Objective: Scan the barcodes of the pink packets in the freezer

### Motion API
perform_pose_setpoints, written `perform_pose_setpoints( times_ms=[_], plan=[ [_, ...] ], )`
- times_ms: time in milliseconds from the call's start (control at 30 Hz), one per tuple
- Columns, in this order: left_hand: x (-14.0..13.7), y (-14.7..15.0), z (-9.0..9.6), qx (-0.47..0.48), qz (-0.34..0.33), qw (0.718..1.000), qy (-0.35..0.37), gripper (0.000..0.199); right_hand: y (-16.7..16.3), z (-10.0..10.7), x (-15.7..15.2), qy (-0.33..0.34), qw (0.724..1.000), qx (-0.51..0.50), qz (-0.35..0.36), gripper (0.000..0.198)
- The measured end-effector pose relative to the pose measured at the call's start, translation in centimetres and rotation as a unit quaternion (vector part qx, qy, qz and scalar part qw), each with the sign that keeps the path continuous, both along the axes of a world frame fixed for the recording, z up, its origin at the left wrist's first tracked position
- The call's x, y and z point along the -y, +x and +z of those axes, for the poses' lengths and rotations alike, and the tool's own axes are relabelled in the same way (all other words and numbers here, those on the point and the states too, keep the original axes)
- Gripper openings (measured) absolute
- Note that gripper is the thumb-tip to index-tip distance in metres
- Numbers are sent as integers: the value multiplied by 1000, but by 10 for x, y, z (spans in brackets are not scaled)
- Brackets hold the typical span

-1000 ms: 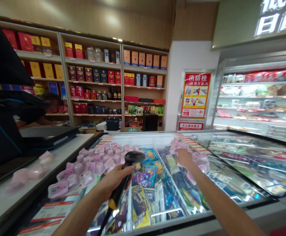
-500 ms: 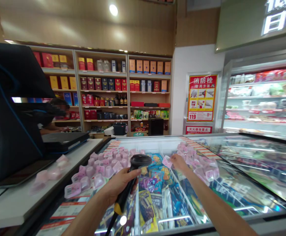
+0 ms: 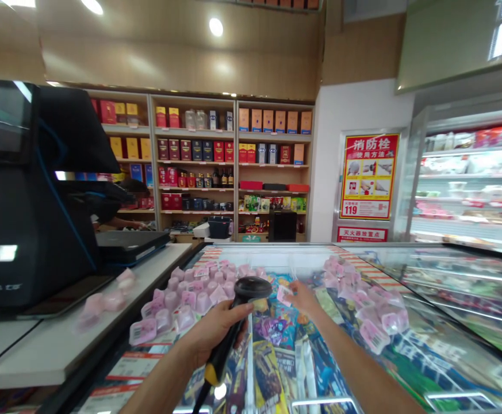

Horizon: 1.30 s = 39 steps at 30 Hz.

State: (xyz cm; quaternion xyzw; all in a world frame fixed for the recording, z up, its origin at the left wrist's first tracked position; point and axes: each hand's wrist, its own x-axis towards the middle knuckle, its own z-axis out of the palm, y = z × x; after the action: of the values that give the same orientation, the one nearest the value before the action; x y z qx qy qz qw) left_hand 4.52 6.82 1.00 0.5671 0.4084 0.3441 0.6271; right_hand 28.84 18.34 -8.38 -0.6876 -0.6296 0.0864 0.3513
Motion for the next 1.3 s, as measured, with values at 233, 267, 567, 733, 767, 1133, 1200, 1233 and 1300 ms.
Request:
perform_pose_setpoints(
  times_ms=[233,267,567,733,767,1133,1200,1233,1300],
  plan=[
    [0,1,1,0,12,1000,4,26,-6,2,1,-20,991,-124,55,29],
    [0,1,2,-2,6,1000,2,25,-6,4,1,-32,982,-177,58,31],
    [-6,9,-1,-1,-14,1000,-1,28,-4,6,8,9,872,-476,112,27],
    [-8,14,-3,6,-16,1000,2,30,-2,5,8,7,869,-481,116,27],
    [-8,14,-2,4,-19,1000,4,31,-3,4,7,6,872,-477,113,28],
    [-6,-2,4,-71,-1,997,34,30,2,-2,-9,24,981,-193,10,44],
    [-7,-10,1,-64,20,998,12,31,-6,0,-11,34,994,-97,-26,48],
    [-7,-14,-1,-61,30,998,6,32,-13,0,-13,35,997,-62,-29,50],
    [-8,-22,-3,-58,45,997,2,34,-30,0,-16,22,1000,-15,-9,55]
  ],
)
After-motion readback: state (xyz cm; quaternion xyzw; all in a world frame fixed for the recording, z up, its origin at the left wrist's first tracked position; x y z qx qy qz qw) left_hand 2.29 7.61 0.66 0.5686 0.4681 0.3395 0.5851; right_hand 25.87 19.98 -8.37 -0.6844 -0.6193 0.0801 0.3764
